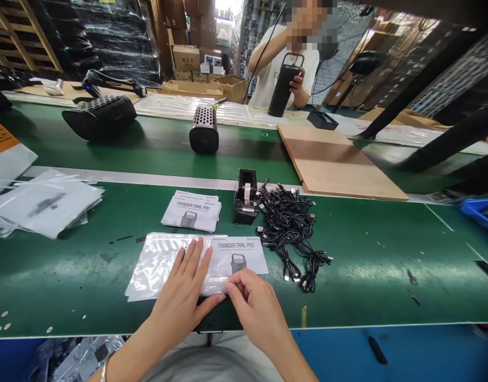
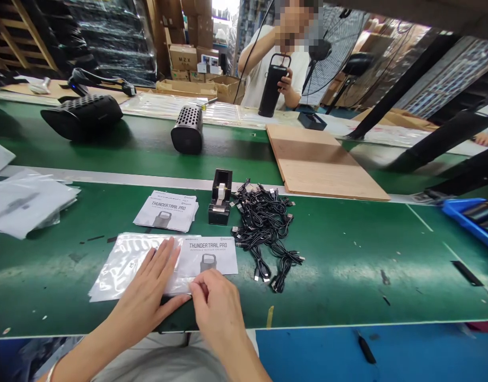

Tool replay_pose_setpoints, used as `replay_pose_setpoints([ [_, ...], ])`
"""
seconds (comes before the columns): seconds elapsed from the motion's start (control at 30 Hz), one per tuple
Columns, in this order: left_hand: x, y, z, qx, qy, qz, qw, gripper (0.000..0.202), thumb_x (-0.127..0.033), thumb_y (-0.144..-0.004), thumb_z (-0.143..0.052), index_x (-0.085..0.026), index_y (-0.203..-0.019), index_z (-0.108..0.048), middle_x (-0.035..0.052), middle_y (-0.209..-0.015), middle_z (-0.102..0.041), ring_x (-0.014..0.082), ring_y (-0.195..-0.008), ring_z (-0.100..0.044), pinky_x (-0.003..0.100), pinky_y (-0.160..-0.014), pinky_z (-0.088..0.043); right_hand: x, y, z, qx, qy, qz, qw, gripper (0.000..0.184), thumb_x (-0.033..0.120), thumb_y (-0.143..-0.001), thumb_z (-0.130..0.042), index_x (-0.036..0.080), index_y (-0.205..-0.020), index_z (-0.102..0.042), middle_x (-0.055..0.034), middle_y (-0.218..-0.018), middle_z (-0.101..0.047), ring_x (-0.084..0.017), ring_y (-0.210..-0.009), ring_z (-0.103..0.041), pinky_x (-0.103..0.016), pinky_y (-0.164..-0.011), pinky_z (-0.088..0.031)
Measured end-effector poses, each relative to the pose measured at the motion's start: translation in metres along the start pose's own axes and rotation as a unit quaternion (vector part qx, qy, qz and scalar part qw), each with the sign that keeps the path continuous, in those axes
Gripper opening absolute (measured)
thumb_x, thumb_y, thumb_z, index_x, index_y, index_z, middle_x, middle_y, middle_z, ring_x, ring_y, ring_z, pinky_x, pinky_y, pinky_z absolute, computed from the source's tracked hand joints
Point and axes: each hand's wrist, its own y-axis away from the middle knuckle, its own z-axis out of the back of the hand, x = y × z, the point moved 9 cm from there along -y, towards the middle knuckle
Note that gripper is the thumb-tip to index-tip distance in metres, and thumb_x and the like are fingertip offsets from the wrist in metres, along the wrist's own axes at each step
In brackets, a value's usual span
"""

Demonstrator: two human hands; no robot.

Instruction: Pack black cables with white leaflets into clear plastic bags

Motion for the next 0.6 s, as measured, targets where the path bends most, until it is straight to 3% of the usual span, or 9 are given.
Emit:
replay_pose_setpoints([
  [0.07,0.001,0.001,0.0,0.002,0.0,-0.005,1.0,0.079,-0.053,-0.08,-0.044,-0.014,-0.14,-0.01,0.0187,-0.144,-0.024,0.0322,-0.132,-0.016,0.051,-0.101,-0.028,-0.008,0.001,0.012,-0.004,0.022,-0.007,1.0,0.02,0.024,-0.085,-0.041,0.021,-0.071,-0.055,0.0008,-0.069,-0.058,-0.014,-0.063,-0.053,-0.023,-0.056,-0.035],
  [0.13,0.002,0.001,0.001,0.006,-0.003,-0.01,1.0,0.077,-0.056,-0.079,-0.044,-0.016,-0.139,-0.016,0.017,-0.144,-0.026,0.033,-0.132,-0.017,0.052,-0.101,-0.028,-0.024,0.0,0.036,-0.068,0.08,-0.059,0.993,0.021,0.032,-0.087,-0.039,0.021,-0.082,-0.055,-0.0027,-0.078,-0.06,-0.017,-0.066,-0.056,-0.025,-0.056,-0.037],
  [0.23,0.001,-0.001,0.001,0.016,-0.017,-0.016,1.0,0.068,-0.054,-0.08,-0.044,-0.021,-0.136,-0.026,0.0136,-0.143,-0.028,0.0341,-0.131,-0.02,0.055,-0.1,-0.028,-0.041,0.001,0.063,-0.154,0.205,-0.136,0.957,0.033,0.044,-0.085,-0.04,0.017,-0.097,-0.053,-0.01,-0.093,-0.057,-0.023,-0.075,-0.059,-0.03,-0.056,-0.039],
  [0.3,0.0,-0.001,0.001,0.019,-0.03,-0.021,0.999,0.062,-0.052,-0.081,-0.043,-0.024,-0.134,-0.031,0.0125,-0.143,-0.03,0.0352,-0.131,-0.021,0.057,-0.099,-0.028,-0.044,-0.002,0.06,-0.14,0.253,-0.142,0.947,0.034,0.044,-0.083,-0.044,0.015,-0.099,-0.053,-0.0113,-0.094,-0.056,-0.026,-0.079,-0.06,-0.031,-0.056,-0.04],
  [0.4,-0.002,-0.002,0.0,0.014,-0.036,-0.024,0.999,0.058,-0.052,-0.081,-0.045,-0.027,-0.132,-0.035,0.0116,-0.142,-0.031,0.0363,-0.13,-0.022,0.058,-0.099,-0.027,-0.042,-0.005,0.048,-0.118,0.241,-0.135,0.954,0.025,0.036,-0.081,-0.049,0.016,-0.095,-0.054,-0.0095,-0.092,-0.056,-0.025,-0.08,-0.06,-0.031,-0.059,-0.041],
  [0.5,-0.002,-0.003,-0.001,0.006,-0.034,-0.021,0.999,0.055,-0.051,-0.081,-0.046,-0.029,-0.131,-0.037,0.0098,-0.143,-0.03,0.0357,-0.13,-0.023,0.057,-0.099,-0.027,-0.043,-0.007,0.044,-0.114,0.176,-0.141,0.968,0.015,0.032,-0.079,-0.051,0.018,-0.085,-0.056,-0.008,-0.09,-0.058,-0.024,-0.077,-0.06,-0.032,-0.061,-0.042],
  [0.6,-0.004,-0.002,0.001,0.002,-0.035,-0.03,0.999,0.056,-0.051,-0.08,-0.045,-0.029,-0.13,-0.037,0.01,-0.143,-0.031,0.0362,-0.129,-0.024,0.057,-0.098,-0.028,-0.05,-0.01,0.039,-0.085,0.038,-0.156,0.983,0.011,0.03,-0.077,-0.052,0.02,-0.077,-0.057,-0.0053,-0.08,-0.063,-0.021,-0.066,-0.06,-0.031,-0.061,-0.043],
])
